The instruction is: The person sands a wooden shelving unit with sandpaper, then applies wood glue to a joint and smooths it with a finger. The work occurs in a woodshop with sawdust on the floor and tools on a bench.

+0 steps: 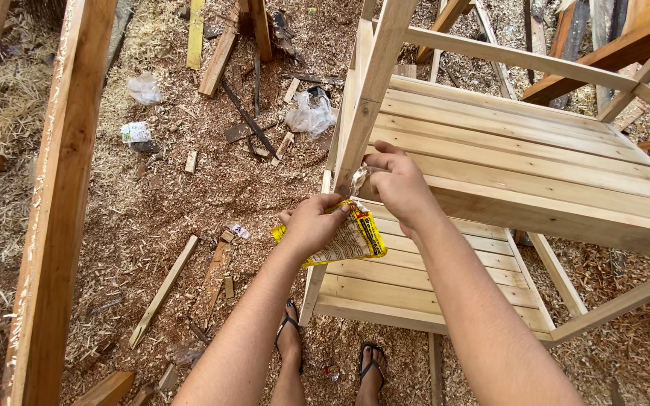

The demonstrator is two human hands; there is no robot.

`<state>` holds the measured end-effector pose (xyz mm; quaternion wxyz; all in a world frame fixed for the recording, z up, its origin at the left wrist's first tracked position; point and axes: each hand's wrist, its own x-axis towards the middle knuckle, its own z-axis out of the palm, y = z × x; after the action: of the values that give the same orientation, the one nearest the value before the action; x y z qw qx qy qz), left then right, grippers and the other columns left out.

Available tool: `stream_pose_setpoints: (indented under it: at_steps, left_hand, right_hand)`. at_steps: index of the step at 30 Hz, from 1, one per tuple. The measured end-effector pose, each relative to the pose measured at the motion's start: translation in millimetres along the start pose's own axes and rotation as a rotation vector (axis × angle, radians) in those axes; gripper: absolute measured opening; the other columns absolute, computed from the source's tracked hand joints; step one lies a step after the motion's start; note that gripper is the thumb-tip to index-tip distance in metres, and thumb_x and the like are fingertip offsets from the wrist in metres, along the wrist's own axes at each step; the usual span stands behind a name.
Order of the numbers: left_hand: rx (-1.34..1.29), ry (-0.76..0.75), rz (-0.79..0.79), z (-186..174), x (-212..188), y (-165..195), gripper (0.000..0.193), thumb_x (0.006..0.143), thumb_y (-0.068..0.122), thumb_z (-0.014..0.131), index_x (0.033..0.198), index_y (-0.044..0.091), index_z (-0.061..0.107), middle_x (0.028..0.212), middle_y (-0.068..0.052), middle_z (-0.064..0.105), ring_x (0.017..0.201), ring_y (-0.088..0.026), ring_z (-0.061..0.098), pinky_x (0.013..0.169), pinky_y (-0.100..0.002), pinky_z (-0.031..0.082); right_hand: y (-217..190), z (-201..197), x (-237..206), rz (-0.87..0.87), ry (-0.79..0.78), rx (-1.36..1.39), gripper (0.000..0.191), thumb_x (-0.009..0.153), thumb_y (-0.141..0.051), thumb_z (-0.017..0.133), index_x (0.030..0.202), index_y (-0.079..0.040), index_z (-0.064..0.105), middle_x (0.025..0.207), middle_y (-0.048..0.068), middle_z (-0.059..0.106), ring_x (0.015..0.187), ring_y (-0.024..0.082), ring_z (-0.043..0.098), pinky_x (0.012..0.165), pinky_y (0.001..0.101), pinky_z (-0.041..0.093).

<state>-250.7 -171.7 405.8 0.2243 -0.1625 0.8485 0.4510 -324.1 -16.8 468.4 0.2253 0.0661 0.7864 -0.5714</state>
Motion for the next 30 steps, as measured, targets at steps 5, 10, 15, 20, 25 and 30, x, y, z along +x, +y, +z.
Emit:
stream_pose_setpoints:
  at_steps: [5, 10, 15, 20, 25, 30]
  left_hand:
    - [-0.008, 0.060, 0.060, -0.1, 0.4, 0.6, 0.047, 0.090, 0.050, 0.065, 0.125, 0.020, 0.071, 0.118, -0.002, 0.075, 0.115, -0.020, 0.065, 0.107, -0.046, 0.018]
    - [-0.010, 0.058, 0.067, -5.9, -2.5, 7.2, 0.041, 0.091, 0.047, 0.062, 0.121, 0.021, 0.074, 0.113, -0.001, 0.077, 0.110, -0.019, 0.067, 0.103, -0.045, 0.021]
    - [-0.016, 0.086, 0.064, -15.5, -4.4, 9.8, 0.039, 0.092, 0.047, 0.062, 0.121, 0.024, 0.075, 0.108, -0.002, 0.079, 0.107, -0.019, 0.068, 0.105, -0.044, 0.020]
    - [0.031, 0.147, 0.066, -20.6, -6.3, 10.7, 0.037, 0.093, 0.045, 0.062, 0.120, 0.024, 0.075, 0.108, -0.001, 0.077, 0.107, -0.018, 0.066, 0.104, -0.043, 0.020]
    - [0.071, 0.149, -0.012, -26.7, -14.1, 17.4, 0.036, 0.094, 0.045, 0.058, 0.121, 0.026, 0.074, 0.106, -0.001, 0.076, 0.107, -0.019, 0.065, 0.105, -0.044, 0.021]
    - [0.158, 0.096, -0.033, -34.7, -24.3, 24.9, 0.034, 0.093, 0.045, 0.060, 0.117, 0.027, 0.077, 0.105, -0.002, 0.076, 0.108, -0.021, 0.065, 0.106, -0.045, 0.022]
  right_hand:
    - [-4.0, -0.3, 1.2, -0.105, -0.001, -0.276, 0.046, 0.074, 0.003, 0.055, 0.116, -0.002, 0.074, 0.158, 0.007, 0.040, 0.144, 0.027, 0.042, 0.114, 0.0377, 0.040]
    - [1.5, -5.2, -0.3, -0.073, -0.020, -0.487, 0.052, 0.075, 0.003, 0.055, 0.123, -0.011, 0.072, 0.160, 0.007, 0.037, 0.152, 0.030, 0.025, 0.122, 0.0423, 0.027]
    - [7.9, -11.4, -3.3, -0.152, -0.001, -0.733, 0.066, 0.073, 0.003, 0.055, 0.135, -0.018, 0.066, 0.158, 0.013, 0.034, 0.149, 0.034, 0.022, 0.123, 0.0460, 0.021]
    - [11.7, -12.3, -11.8, -0.352, 0.086, -0.824, 0.065, 0.072, 0.002, 0.056, 0.133, -0.017, 0.068, 0.155, 0.017, 0.038, 0.147, 0.038, 0.024, 0.121, 0.0476, 0.023]
    - [12.5, -16.9, -13.4, -0.276, 0.121, -0.505, 0.062, 0.072, 0.001, 0.053, 0.130, -0.017, 0.070, 0.156, 0.011, 0.045, 0.149, 0.032, 0.033, 0.124, 0.0435, 0.029]
    - [21.5, -8.4, -15.1, -0.327, 0.134, -0.703, 0.060, 0.072, -0.002, 0.060, 0.131, -0.011, 0.068, 0.154, 0.016, 0.041, 0.147, 0.037, 0.027, 0.123, 0.0476, 0.024]
